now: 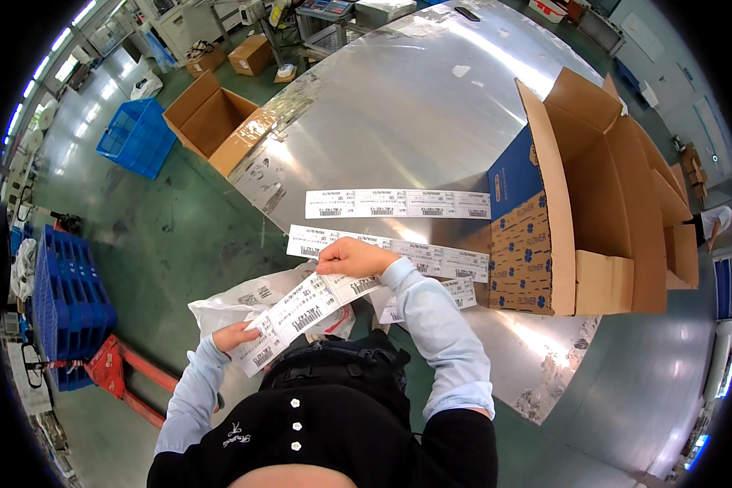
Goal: The person sorts through a stack of adhesive labels on a metal table, separating individual sheets and placing them into a pile.
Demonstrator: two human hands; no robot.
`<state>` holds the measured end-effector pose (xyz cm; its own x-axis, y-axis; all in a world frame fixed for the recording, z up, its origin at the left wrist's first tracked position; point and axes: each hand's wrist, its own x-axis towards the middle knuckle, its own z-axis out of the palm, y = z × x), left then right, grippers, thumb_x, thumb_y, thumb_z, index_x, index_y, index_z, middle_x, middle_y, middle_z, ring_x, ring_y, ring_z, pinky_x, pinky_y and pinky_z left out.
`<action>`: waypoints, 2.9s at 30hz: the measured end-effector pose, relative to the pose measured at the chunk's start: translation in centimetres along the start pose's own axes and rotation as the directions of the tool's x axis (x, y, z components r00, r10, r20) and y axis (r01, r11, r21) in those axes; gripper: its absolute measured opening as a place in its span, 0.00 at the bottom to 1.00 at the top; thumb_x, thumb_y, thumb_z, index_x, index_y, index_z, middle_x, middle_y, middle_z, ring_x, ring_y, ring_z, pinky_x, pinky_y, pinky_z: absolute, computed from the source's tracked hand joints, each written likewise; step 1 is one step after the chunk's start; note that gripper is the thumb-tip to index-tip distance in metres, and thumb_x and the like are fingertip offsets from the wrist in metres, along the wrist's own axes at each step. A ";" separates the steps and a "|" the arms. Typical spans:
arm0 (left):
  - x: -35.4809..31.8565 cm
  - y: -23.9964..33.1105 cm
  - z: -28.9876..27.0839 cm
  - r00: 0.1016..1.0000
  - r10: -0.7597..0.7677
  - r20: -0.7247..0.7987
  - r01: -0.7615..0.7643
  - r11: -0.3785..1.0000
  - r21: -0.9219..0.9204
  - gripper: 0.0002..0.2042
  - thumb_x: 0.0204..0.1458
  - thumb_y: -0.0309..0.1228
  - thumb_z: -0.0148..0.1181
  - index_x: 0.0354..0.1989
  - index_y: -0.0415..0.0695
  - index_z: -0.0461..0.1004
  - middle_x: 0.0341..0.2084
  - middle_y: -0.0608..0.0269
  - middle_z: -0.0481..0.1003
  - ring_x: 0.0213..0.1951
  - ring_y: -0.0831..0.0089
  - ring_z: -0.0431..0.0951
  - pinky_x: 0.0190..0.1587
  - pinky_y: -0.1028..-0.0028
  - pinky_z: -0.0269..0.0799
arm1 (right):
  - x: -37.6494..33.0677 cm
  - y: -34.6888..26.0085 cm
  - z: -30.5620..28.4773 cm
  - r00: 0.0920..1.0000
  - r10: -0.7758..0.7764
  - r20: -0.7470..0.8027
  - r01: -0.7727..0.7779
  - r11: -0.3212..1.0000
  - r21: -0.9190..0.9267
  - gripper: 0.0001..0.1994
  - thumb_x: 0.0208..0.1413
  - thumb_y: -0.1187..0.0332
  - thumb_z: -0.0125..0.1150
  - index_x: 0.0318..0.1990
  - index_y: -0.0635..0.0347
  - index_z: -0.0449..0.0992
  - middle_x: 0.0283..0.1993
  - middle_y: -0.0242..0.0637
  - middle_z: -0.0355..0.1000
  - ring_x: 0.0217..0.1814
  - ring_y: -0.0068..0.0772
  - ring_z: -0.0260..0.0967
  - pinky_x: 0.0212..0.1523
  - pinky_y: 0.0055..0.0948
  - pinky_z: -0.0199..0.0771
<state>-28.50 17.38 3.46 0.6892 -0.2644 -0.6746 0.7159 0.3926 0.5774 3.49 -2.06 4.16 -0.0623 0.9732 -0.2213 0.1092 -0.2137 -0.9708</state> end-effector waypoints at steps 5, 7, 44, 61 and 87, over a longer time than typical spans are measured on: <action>0.5 -0.4 -0.7 0.998 -0.001 -0.068 -0.001 0.999 -0.034 0.27 0.58 0.39 0.51 0.62 0.38 0.56 0.49 0.51 0.71 0.44 0.57 0.77 0.46 0.59 0.74 | -0.7 1.6 -0.7 0.980 -0.146 -0.136 0.142 0.989 -0.038 0.11 0.58 0.64 0.55 0.32 0.63 0.74 0.26 0.29 0.67 0.32 0.17 0.60 0.36 0.25 0.64; 1.5 -0.9 -1.6 0.995 0.033 -0.096 -0.038 0.998 -0.042 0.28 0.57 0.39 0.51 0.62 0.39 0.55 0.49 0.51 0.70 0.44 0.55 0.76 0.46 0.57 0.74 | -0.8 2.5 -1.6 0.957 -0.129 -0.261 0.121 0.992 -0.046 0.11 0.58 0.63 0.55 0.31 0.62 0.74 0.25 0.26 0.66 0.31 0.16 0.59 0.33 0.24 0.64; 2.2 1.0 5.1 0.957 0.265 0.122 -0.197 0.895 -0.400 0.41 0.47 0.55 0.55 0.65 0.40 0.52 0.54 0.33 0.62 0.46 0.45 0.72 0.39 0.52 0.75 | -6.8 13.3 2.4 0.049 -0.155 -0.987 -0.484 0.861 -0.159 0.20 0.53 0.62 0.56 0.50 0.64 0.69 0.44 0.45 0.72 0.43 0.45 0.70 0.46 0.38 0.69; 5.1 3.7 4.6 0.955 0.097 0.279 0.036 0.899 -0.437 0.32 0.59 0.50 0.40 0.66 0.40 0.49 0.57 0.35 0.60 0.51 0.45 0.70 0.45 0.50 0.73 | -7.1 6.2 7.3 0.674 0.301 -0.674 0.313 0.711 0.630 0.13 0.54 0.69 0.61 0.45 0.68 0.74 0.40 0.36 0.75 0.41 0.23 0.72 0.45 0.23 0.72; 9.0 1.3 -3.7 0.960 -0.152 -0.236 0.107 0.975 -0.195 0.23 0.61 0.45 0.40 0.63 0.56 0.52 0.50 0.47 0.69 0.45 0.52 0.76 0.37 0.52 0.76 | -25.3 11.8 5.9 -0.305 0.279 -0.911 -0.934 0.102 0.344 0.23 0.42 0.49 0.64 0.39 0.58 0.76 0.43 0.42 0.73 0.48 0.48 0.68 0.42 0.41 0.72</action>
<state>-21.79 18.81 -3.52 0.5263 -0.1060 -0.8437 0.7495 0.5263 0.4015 0.48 -29.74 -2.24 0.9529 -0.2791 -0.1185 -0.2716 -0.9594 0.0756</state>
